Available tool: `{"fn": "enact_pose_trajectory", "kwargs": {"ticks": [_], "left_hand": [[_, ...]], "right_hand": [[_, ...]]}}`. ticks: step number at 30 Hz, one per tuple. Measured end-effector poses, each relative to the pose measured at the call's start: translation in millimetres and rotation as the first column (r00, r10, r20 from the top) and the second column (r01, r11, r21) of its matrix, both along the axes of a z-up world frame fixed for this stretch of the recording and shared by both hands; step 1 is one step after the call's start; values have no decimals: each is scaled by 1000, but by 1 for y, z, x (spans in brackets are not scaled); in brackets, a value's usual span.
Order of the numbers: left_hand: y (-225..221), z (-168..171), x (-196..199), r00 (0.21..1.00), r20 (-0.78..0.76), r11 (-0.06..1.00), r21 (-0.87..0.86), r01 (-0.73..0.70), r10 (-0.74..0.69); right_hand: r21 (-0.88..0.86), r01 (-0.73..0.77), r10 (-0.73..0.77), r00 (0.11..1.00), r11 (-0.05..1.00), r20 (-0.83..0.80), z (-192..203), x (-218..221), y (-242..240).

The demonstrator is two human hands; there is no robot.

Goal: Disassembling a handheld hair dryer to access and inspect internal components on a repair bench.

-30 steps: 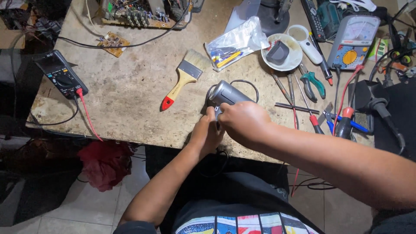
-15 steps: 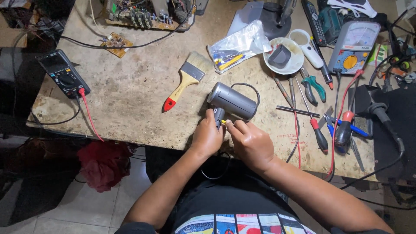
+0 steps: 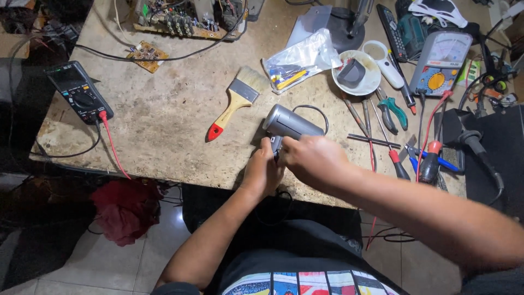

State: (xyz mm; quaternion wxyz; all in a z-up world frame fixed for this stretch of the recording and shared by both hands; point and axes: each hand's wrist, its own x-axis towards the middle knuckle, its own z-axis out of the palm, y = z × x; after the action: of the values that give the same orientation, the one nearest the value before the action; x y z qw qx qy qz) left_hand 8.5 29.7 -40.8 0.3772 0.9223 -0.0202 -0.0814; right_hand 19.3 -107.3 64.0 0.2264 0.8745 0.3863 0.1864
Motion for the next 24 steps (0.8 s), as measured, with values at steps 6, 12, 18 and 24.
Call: {"fn": "enact_pose_trajectory", "kwargs": {"ticks": [6,12,18,24], "left_hand": [[-2,-5,11,996,46,997,13,71,-71],[5,-7,18,998,-69,1000,18,16,-15],[13,32,11,978,-202,998,2,62,-61],[15,52,1,953,-296,997,-1,72,-69]], "right_hand": [[-120,160,-200,817,980,-541,9,39,44],[-188,93,-180,831,978,-527,11,47,65],[-261,49,-183,834,964,-520,5,53,81],[-344,-14,-175,841,939,-512,5,52,92]]}}
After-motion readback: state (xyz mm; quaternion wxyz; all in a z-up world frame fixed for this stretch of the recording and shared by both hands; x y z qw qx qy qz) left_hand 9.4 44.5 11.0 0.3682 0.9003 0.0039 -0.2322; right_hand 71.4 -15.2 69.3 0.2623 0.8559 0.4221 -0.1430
